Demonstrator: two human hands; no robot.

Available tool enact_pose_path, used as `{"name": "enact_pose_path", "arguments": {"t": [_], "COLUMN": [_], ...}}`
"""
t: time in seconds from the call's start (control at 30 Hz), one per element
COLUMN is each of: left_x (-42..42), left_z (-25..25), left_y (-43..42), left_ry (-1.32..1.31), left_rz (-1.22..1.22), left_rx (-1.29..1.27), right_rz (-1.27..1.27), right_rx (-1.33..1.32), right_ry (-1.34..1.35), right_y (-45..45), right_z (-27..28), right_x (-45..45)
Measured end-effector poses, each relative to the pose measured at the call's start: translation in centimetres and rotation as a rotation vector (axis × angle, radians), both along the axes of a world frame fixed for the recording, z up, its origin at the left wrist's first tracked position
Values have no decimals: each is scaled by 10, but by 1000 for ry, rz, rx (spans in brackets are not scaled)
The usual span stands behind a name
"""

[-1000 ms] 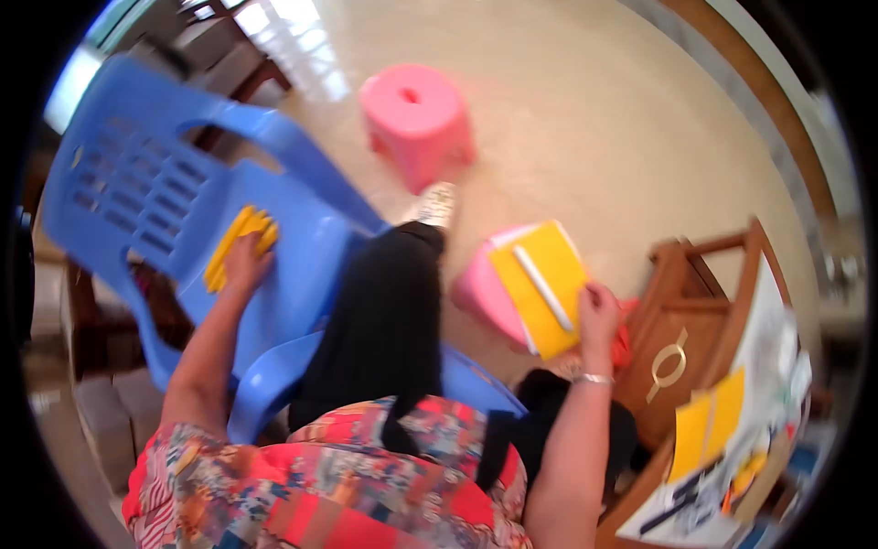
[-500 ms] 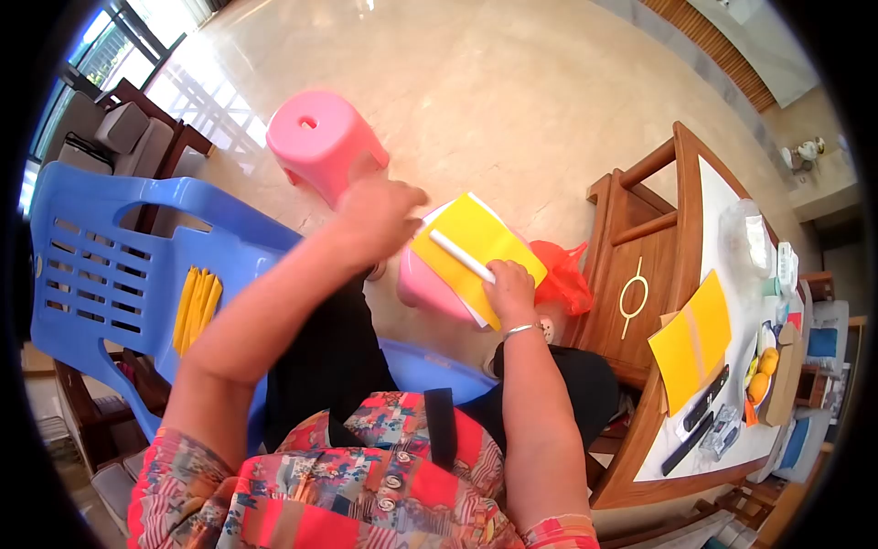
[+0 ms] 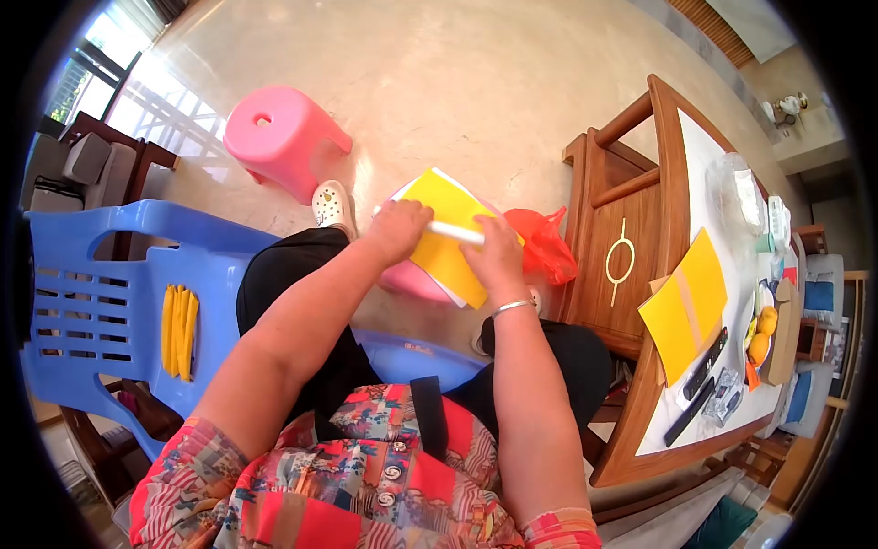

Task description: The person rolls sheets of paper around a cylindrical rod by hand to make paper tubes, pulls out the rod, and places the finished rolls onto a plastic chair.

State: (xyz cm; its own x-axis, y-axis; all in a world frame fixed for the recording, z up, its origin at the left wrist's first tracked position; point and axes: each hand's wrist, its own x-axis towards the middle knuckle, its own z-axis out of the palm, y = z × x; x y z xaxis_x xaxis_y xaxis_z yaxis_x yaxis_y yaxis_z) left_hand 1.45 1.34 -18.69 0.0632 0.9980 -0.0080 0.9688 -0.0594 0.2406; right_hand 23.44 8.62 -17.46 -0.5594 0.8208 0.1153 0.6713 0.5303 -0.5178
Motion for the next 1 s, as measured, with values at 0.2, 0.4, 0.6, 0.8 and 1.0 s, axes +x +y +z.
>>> {"name": "enact_pose_path", "arguments": {"t": [0.2,0.4,0.6,0.8,1.0], "left_x": [-41,-53,-49,-52,-43], "left_z": [0,-26,-37,-39,-37], "left_y": [17,13,6,5,4], "left_ry": [-417,-487,-535,-872,-677], "left_rz": [816,904,953,1099,799], "left_rx": [-162,-260,-336,-345,-242], "right_rz": [-706,-626,-680,-733,-791], "right_rx": [-360,-592,-590,-610,-582], "right_ry": [-180,-142,12,200,259], "right_y": [19,17,11,26,24], "right_z": [-21,-57,-45,-78,-57], "right_x": [27,45,36,40,38]}}
